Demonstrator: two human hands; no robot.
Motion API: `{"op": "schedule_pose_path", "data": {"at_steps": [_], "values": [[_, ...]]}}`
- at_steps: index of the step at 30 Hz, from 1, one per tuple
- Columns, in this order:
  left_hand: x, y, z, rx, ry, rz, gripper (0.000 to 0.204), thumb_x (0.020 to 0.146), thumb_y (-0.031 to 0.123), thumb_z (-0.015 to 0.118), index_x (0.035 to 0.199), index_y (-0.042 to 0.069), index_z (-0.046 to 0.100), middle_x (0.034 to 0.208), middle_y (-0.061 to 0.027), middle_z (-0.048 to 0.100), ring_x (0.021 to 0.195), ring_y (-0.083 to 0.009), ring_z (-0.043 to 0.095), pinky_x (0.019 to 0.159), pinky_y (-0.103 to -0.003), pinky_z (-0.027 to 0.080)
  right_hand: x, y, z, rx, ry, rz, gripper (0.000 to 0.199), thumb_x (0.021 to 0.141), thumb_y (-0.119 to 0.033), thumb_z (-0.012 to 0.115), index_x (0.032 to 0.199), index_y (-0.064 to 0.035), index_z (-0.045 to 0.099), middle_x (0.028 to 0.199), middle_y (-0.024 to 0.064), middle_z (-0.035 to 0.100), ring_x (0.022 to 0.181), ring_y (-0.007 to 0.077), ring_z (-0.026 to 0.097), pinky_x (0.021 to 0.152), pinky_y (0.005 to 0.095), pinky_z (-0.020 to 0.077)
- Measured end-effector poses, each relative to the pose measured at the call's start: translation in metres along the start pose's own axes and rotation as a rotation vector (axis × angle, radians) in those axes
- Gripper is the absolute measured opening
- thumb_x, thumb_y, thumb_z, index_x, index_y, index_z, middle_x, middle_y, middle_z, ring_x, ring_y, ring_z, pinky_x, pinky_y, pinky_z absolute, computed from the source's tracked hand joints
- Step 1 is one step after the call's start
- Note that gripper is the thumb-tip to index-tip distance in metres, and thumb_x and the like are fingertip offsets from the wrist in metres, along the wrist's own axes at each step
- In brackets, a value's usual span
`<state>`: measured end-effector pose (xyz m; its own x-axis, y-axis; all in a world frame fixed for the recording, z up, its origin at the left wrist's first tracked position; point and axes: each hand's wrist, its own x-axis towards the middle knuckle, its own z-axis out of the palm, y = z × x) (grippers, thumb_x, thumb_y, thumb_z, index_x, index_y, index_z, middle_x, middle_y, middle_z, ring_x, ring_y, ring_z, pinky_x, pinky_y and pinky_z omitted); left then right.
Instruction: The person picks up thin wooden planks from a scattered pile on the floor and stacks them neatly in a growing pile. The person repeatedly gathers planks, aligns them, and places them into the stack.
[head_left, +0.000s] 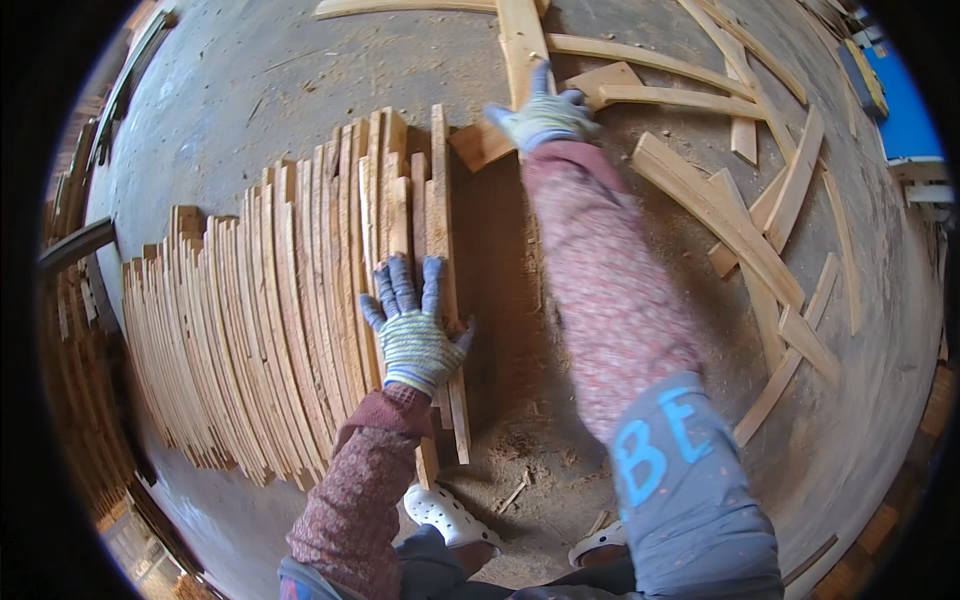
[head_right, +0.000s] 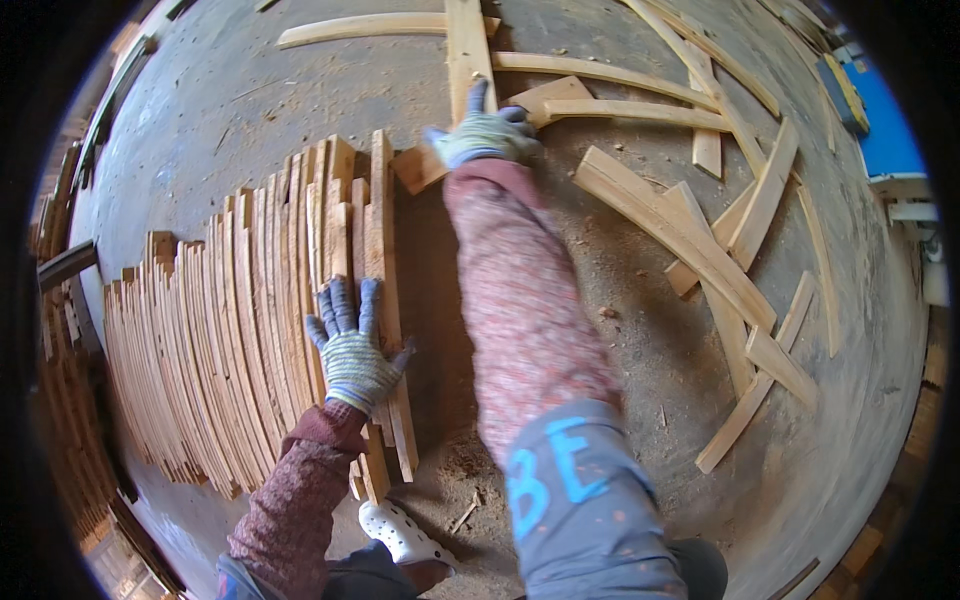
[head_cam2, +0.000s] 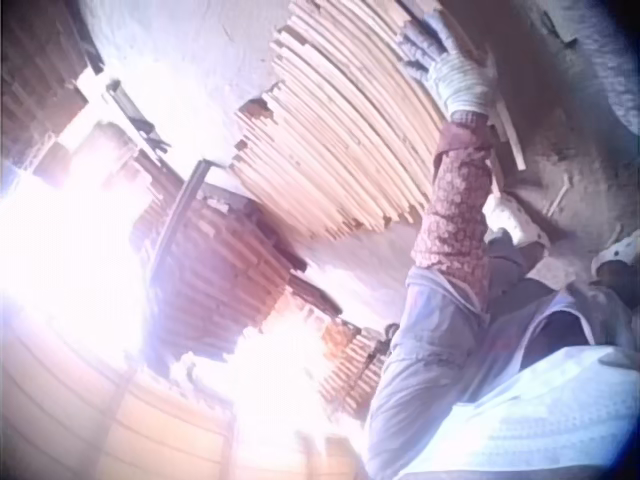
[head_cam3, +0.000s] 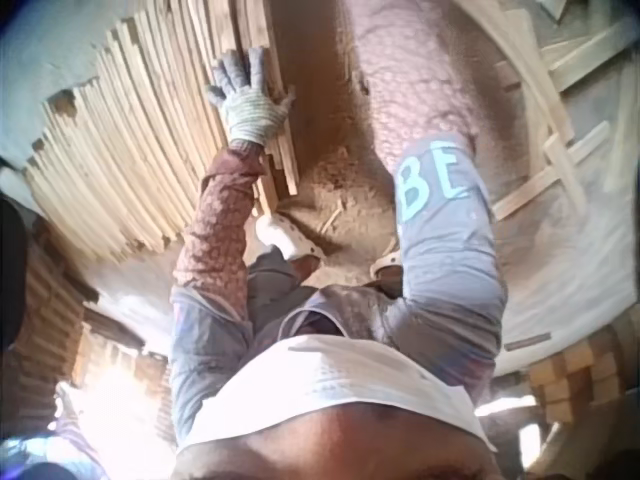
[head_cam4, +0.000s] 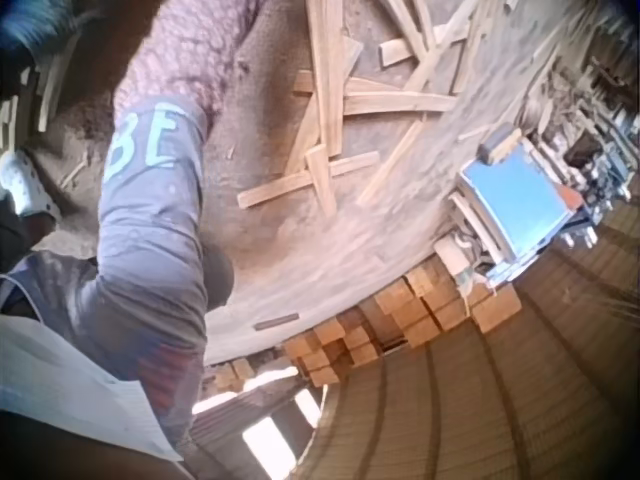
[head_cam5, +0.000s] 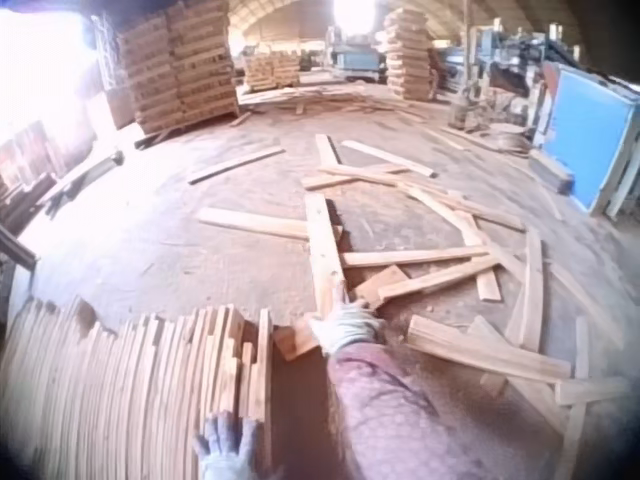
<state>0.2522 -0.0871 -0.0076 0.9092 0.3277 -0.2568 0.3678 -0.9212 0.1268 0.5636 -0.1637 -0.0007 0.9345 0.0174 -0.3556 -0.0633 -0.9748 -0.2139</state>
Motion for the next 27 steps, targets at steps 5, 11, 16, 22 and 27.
{"op": "schedule_pose_path", "data": {"at_steps": [5,11,16,22,27], "values": [[0.0,0.003,0.001,0.016,0.03,-0.002,0.111,0.078,0.051,0.083,0.166,0.021,0.022,0.168,-0.0293,0.014,0.157,-0.0491,0.007,0.12,-0.072,0.006,0.001,-0.023,0.006,0.133,-0.095,0.161,0.121,0.076,-0.072,0.076,0.166,-0.039,0.002,0.172,0.0221,-0.006,0.151,0.0583,0.015,0.115,0.0719,0.0287],[0.002,0.009,0.0,0.052,-0.007,-0.012,0.113,0.078,0.051,0.083,0.166,0.023,0.018,0.17,-0.0279,0.01,0.158,-0.0478,0.005,0.121,-0.071,0.005,0.005,0.049,-0.012,0.204,0.026,0.088,0.105,0.088,-0.037,0.079,0.166,-0.0322,0.01,0.169,0.0243,0.013,0.15,0.0404,0.032,0.121,0.053,0.0319],[-0.004,0.001,0.002,0.048,-0.004,-0.04,0.111,0.079,0.052,0.082,0.166,0.025,0.019,0.17,-0.0265,0.01,0.158,-0.0474,0.006,0.122,-0.07,0.004,-0.09,0.112,0.011,0.051,-0.082,-0.069,0.11,0.081,-0.047,0.082,0.165,-0.0284,0.014,0.168,0.0275,0.014,0.15,0.0461,0.031,0.119,0.0575,0.0326],[-0.002,0.002,0.002,0.087,0.051,-0.012,0.108,0.079,0.053,0.082,0.165,0.031,0.021,0.171,-0.0239,0.013,0.157,-0.0474,0.008,0.122,-0.07,0.008,-0.13,0.123,0.048,-0.113,-0.02,-0.031,0.119,0.075,-0.051,0.086,0.166,-0.0305,0.012,0.132,0.026,0.048,0.119,0.044,0.057,0.099,0.0542,0.0515],[-0.004,0.001,0.004,0.103,0.087,-0.003,0.087,0.091,0.054,0.071,0.164,0.032,0.028,0.17,-0.0217,0.017,0.158,-0.0445,0.01,0.123,-0.067,0.008,-0.138,0.145,0.039,0.76,-0.209,-0.184,0.12,0.068,-0.036,0.096,0.161,-0.0053,0.026,0.143,0.0276,0.057,0.134,0.0318,0.057,0.108,0.0462,0.0503]]}}
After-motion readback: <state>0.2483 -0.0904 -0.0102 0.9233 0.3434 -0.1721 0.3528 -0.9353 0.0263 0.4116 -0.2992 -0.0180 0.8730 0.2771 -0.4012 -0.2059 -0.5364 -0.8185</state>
